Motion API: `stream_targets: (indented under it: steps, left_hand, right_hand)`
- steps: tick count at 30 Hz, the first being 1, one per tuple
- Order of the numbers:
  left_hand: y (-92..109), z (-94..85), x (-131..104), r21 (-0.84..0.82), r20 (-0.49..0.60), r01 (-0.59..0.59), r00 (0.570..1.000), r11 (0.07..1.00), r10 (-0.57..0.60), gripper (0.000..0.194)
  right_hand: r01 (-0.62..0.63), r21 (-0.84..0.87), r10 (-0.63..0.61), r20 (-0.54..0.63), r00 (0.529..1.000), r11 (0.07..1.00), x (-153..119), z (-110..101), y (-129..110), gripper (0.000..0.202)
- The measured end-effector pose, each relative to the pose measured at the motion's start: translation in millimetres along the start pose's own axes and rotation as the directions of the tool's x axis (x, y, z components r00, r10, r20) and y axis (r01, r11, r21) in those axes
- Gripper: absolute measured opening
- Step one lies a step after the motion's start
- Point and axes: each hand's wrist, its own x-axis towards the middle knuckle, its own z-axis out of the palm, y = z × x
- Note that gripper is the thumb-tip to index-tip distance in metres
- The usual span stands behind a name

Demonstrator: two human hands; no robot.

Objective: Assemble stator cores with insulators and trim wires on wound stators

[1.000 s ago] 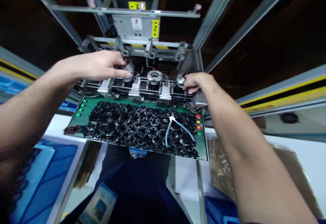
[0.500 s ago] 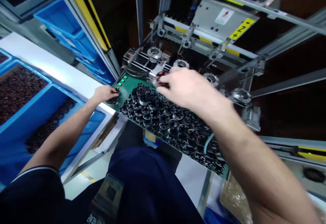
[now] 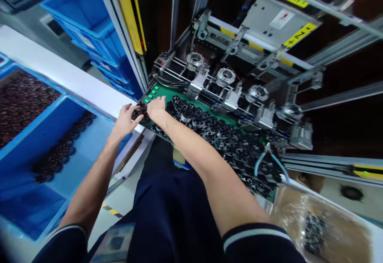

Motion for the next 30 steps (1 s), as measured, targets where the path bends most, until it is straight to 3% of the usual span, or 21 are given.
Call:
stream_targets:
  steps: [3,7,10,12,14,16,20,22,24,26,28,30]
  left_hand:
    - [13,-2.0,-28,-0.117,-0.141,-0.044,0.99,0.992,0.027,0.054]
    - [48,-5.1,-49,-0.308,-0.311,-0.158,0.949,0.938,0.058,0.037]
    - [86,-8.2,-43,-0.361,-0.272,-0.266,0.947,0.894,0.172,0.032]
    - [113,-8.7,-30,-0.345,-0.202,-0.358,0.931,0.867,0.304,0.034]
    - [138,-6.7,-12,-0.278,-0.12,-0.462,0.887,0.842,0.446,0.038]
    - [158,-2.3,7,-0.167,-0.021,-0.537,0.84,0.827,0.542,0.039]
    - [176,6.4,32,-0.008,0.108,-0.58,0.809,0.814,0.578,0.034]
    - [176,6.8,36,-0.038,0.087,-0.605,0.791,0.795,0.606,0.032]
    - [176,1.8,37,-0.08,0.025,-0.615,0.785,0.784,0.619,0.04]
    - [179,-9.1,39,-0.123,-0.06,-0.58,0.814,0.805,0.577,0.045]
    - [187,-24.5,50,-0.19,-0.168,-0.533,0.845,0.825,0.507,0.057]
    - [200,-40.0,73,-0.236,-0.248,-0.516,0.851,0.823,0.462,0.076]
  right_hand:
    - [-0.05,-0.019,0.048,-0.081,0.996,0.999,-54,14,-1,0.04]
    - [0.083,0.137,-0.065,-0.131,0.989,0.987,-166,46,10,0.025]
    - [-0.022,0.343,0.13,-0.295,0.947,0.939,-237,61,36,0.025]
    - [-0.151,0.378,0.305,-0.39,0.869,0.913,-262,63,58,0.036]
    - [-0.241,0.405,0.429,-0.477,0.767,0.882,-269,61,81,0.037]
    - [-0.27,0.418,0.472,-0.518,0.714,0.867,-261,59,99,0.038]
    - [-0.229,0.405,0.418,-0.478,0.773,0.885,-235,57,116,0.03]
    - [-0.21,0.399,0.395,-0.465,0.793,0.892,-230,54,117,0.025]
    - [-0.191,0.401,0.388,-0.5,0.774,0.896,-236,47,119,0.023]
    - [-0.176,0.412,0.404,-0.571,0.715,0.894,-248,35,129,0.023]
    - [-0.172,0.431,0.438,-0.652,0.619,0.886,-261,19,149,0.028]
    - [-0.168,0.433,0.452,-0.72,0.527,0.886,-270,2,179,0.051]
